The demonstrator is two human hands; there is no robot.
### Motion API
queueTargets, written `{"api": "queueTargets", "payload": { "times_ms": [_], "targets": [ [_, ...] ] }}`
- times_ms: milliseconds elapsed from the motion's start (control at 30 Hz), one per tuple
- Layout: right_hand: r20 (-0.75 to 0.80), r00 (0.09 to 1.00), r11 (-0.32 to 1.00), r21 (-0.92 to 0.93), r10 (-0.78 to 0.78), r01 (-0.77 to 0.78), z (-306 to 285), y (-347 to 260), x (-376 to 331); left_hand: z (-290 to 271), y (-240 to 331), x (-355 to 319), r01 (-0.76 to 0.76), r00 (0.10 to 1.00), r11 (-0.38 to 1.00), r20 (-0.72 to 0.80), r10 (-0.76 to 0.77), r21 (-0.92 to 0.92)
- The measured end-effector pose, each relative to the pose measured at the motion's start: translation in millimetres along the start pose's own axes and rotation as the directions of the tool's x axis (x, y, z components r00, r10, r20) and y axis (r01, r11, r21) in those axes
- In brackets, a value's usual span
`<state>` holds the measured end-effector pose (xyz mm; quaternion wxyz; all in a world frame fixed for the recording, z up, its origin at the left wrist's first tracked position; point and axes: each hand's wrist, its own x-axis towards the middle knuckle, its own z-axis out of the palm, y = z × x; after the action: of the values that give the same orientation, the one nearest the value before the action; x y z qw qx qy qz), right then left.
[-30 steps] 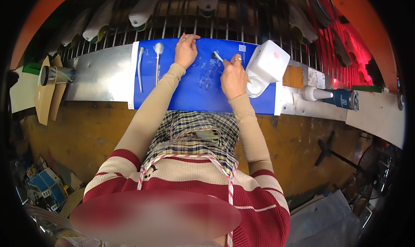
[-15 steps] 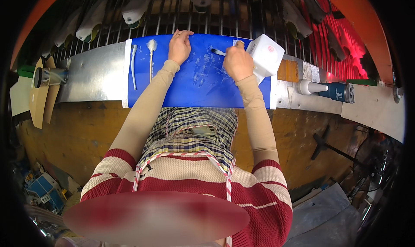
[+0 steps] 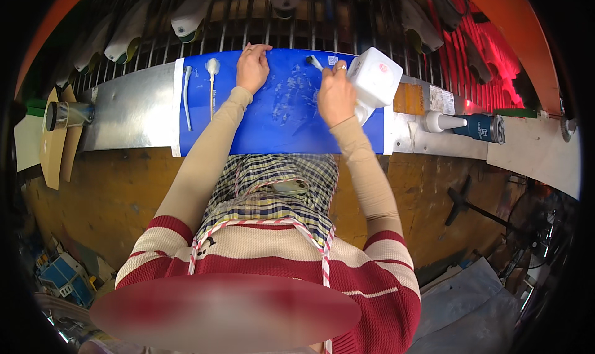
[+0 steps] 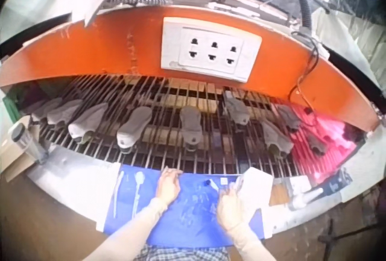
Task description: The person repeatedly brushes a white sneaker with a small brush, dipping it into a white paste on a blue mat. They rotate the shoe to clean different sides and the sole, then place it on a drying rack and pick up another shoe to continue brushing.
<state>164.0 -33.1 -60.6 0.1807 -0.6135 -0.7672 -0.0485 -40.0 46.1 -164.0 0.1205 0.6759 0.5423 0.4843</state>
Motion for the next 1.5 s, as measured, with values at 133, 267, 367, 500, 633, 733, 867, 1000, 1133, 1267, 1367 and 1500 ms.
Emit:
{"api": "queueTargets", "payload": {
  "times_ms": [133, 267, 367, 500, 633, 733, 867, 1000, 1133, 1267, 1367, 1500],
  "targets": [
    [0.003, 0.994, 0.99, 0.087, 0.107, -0.107, 36, -13, -33, 0, -2, 0, 0.019, 1.0, 1.0, 0.021, -0.019, 0.006],
    [0.035, 0.99, 0.98, 0.139, 0.139, -0.142, 41, -20, -63, 0, -1, 0, 0.0, 1.0, 1.0, -0.001, 0.0, -0.003],
    [0.018, 0.991, 0.972, 0.197, 0.129, -0.13, 27, -16, -75, -1, -1, 0, -0.024, 1.0, 1.0, -0.016, 0.024, -0.002],
    [0.221, 0.887, 0.676, 0.58, 0.405, -0.454, -3, 10, -65, -1, -1, -1, -0.003, 1.0, 1.0, -0.014, 0.003, -0.004],
    [0.433, 0.755, 0.159, 0.808, 0.493, -0.567, -7, 11, -56, -1, 0, 0, 0.01, 1.0, 1.0, 0.001, -0.01, -0.011],
    [0.189, 0.866, 0.58, 0.675, 0.463, -0.457, 8, 2, -44, -3, 1, 0, 0.025, 1.0, 1.0, 0.008, -0.025, 0.001],
    [-0.148, 0.974, 0.949, 0.292, 0.17, -0.121, 11, 0, -13, -3, 1, 1, 0.002, 1.0, 1.0, -0.004, -0.002, 0.015],
    [0.263, 0.948, 0.984, -0.035, 0.18, -0.177, -10, -3, 37, -3, 1, 1, 0.004, 1.0, 1.0, -0.004, -0.004, 0.014],
    [0.471, 0.882, 0.989, -0.133, 0.003, 0.068, -24, -17, 72, -5, 1, 1, -0.015, 1.0, 1.0, -0.011, 0.015, -0.007],
    [0.646, 0.762, 0.957, -0.198, -0.036, 0.214, -26, -15, 86, -6, 3, 1, -0.019, 1.0, 1.0, -0.015, 0.019, 0.015],
    [0.595, 0.803, 0.988, -0.141, 0.039, 0.056, -43, 19, 91, -6, 3, 1, -0.005, 1.0, 1.0, -0.005, 0.005, 0.003],
    [0.55, 0.83, 0.797, 0.541, -0.093, -0.269, -75, 67, 66, -5, 1, 0, 0.003, 1.0, 1.0, -0.008, -0.002, 0.006]
  ]
}}
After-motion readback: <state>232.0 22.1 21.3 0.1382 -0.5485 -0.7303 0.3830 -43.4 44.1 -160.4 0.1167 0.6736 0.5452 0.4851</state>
